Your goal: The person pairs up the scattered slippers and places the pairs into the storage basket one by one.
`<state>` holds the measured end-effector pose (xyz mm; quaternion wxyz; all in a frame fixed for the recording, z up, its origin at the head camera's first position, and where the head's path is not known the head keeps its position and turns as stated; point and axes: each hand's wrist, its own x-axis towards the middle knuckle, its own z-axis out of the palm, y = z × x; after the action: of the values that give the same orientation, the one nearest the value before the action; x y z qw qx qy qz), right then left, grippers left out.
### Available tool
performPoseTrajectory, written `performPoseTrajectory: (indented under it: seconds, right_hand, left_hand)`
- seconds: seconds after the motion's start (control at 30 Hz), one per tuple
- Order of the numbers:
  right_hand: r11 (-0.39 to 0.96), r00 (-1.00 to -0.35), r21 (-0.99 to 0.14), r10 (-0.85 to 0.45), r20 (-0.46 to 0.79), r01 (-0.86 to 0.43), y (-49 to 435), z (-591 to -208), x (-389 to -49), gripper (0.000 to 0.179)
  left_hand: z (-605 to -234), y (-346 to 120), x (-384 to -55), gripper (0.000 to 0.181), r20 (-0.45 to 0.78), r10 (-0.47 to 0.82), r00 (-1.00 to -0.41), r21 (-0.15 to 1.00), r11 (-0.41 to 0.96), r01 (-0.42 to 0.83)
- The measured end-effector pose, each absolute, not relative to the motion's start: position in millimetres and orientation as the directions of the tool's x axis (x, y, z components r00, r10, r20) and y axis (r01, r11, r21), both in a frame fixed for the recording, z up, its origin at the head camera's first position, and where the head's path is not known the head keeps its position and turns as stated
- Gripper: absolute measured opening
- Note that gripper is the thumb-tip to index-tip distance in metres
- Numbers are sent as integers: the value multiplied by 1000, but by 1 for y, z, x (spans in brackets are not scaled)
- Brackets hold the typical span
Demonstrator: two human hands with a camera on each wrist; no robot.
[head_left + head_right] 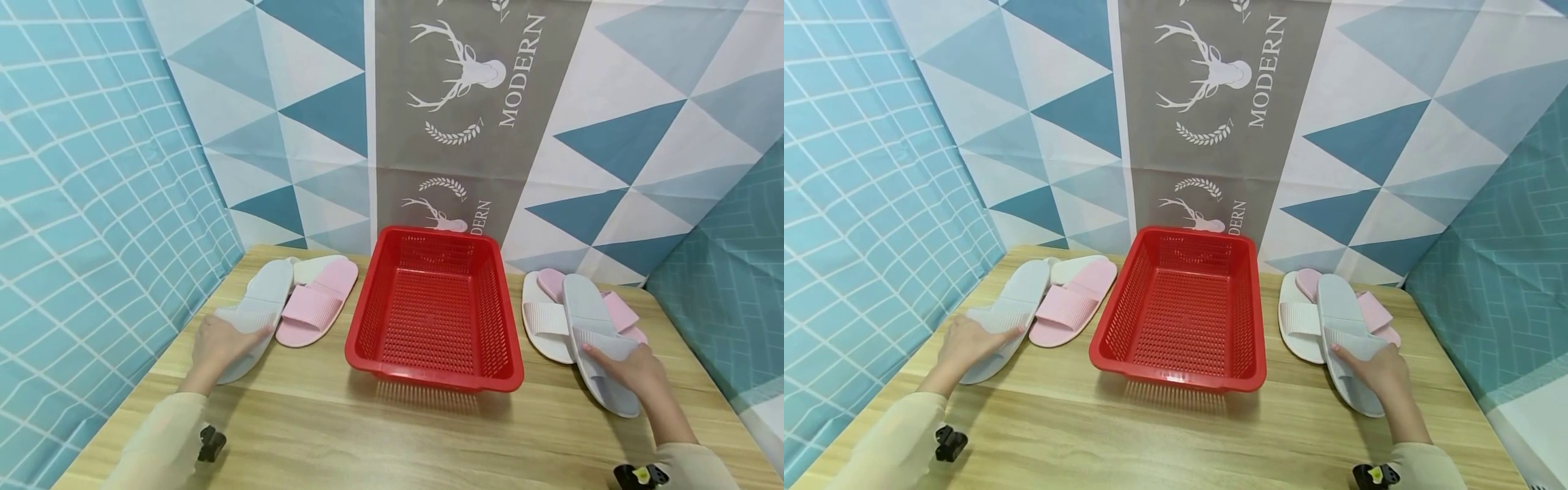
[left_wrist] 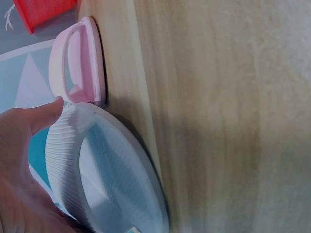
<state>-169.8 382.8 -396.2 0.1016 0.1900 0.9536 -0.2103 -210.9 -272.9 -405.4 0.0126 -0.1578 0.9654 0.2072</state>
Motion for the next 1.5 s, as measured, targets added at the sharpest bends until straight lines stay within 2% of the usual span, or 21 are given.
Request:
performPoseTrajectory:
  seconds: [0.33, 0.7, 1.5]
  right_hand:
    - [807, -904, -414, 339, -261, 422, 382, -405, -170, 119]
    - [758, -880, -450, 432, -197, 473, 371, -410, -173, 123]
    - [723, -860, -477, 480, -171, 499, 369, -412, -173, 119]
  left_hand:
    - [-413, -272, -213, 120, -79, -353, -932, 403, 844, -354]
    - [-419, -270, -215, 117, -78, -408, -910, 433, 808, -399]
    - [-423, -274, -216, 115, -28, -411, -911, 444, 811, -379]
